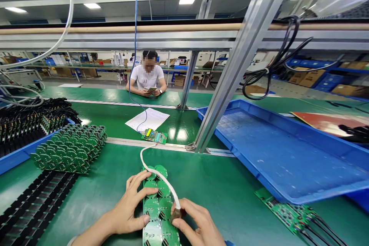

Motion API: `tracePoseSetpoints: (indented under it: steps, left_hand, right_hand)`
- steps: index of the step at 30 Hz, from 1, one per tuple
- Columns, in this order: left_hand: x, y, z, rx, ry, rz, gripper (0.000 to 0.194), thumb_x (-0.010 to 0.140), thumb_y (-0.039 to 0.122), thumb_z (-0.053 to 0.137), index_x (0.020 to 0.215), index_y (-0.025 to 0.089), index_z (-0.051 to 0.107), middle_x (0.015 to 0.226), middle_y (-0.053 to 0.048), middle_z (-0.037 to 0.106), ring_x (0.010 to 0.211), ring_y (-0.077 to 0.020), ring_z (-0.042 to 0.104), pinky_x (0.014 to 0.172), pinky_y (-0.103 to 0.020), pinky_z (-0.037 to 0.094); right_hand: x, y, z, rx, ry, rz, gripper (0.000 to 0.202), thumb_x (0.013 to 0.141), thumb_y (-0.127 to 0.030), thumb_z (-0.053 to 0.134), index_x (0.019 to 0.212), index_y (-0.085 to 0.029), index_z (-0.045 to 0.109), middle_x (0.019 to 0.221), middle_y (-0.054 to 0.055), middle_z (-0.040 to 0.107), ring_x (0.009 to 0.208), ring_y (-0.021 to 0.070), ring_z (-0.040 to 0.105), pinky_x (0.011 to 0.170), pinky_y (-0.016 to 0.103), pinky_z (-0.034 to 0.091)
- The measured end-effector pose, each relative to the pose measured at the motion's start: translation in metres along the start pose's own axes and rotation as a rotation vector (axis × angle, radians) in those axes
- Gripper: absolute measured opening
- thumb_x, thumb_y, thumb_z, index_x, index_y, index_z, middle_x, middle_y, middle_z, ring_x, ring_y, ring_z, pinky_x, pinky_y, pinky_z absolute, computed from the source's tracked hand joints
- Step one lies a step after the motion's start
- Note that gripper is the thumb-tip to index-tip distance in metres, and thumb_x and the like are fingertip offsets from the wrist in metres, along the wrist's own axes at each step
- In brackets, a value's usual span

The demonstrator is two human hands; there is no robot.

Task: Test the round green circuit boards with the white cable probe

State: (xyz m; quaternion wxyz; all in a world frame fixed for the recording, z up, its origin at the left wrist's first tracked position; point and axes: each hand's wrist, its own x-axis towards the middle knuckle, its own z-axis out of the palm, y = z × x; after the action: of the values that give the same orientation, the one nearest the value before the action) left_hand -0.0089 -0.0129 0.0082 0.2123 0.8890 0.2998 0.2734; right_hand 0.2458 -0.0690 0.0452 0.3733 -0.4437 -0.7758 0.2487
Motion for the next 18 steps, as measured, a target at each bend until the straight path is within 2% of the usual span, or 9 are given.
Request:
tracePoseSetpoints:
  steps: [18]
  left_hand:
    - [-0.0005, 0.0002, 0.0019, 0.017, 0.003, -0.017, 0.053, 0.089, 0.058, 0.048, 0.135, 0.032, 0.048, 0.154, -0.010, 0.024, 0.140, -0.0382, 0.023, 0.107, -0.058, 0.019]
  right_hand:
    - [-0.0013, -0.0012, -0.0005, -0.054, 0.033, -0.011, 0.023, 0.095, -0.042, 0.054, 0.087, -0.023, 0.064, 0.078, 0.002, 0.069, 0.069, 0.0182, 0.066, 0.064, 0.024, 0.053]
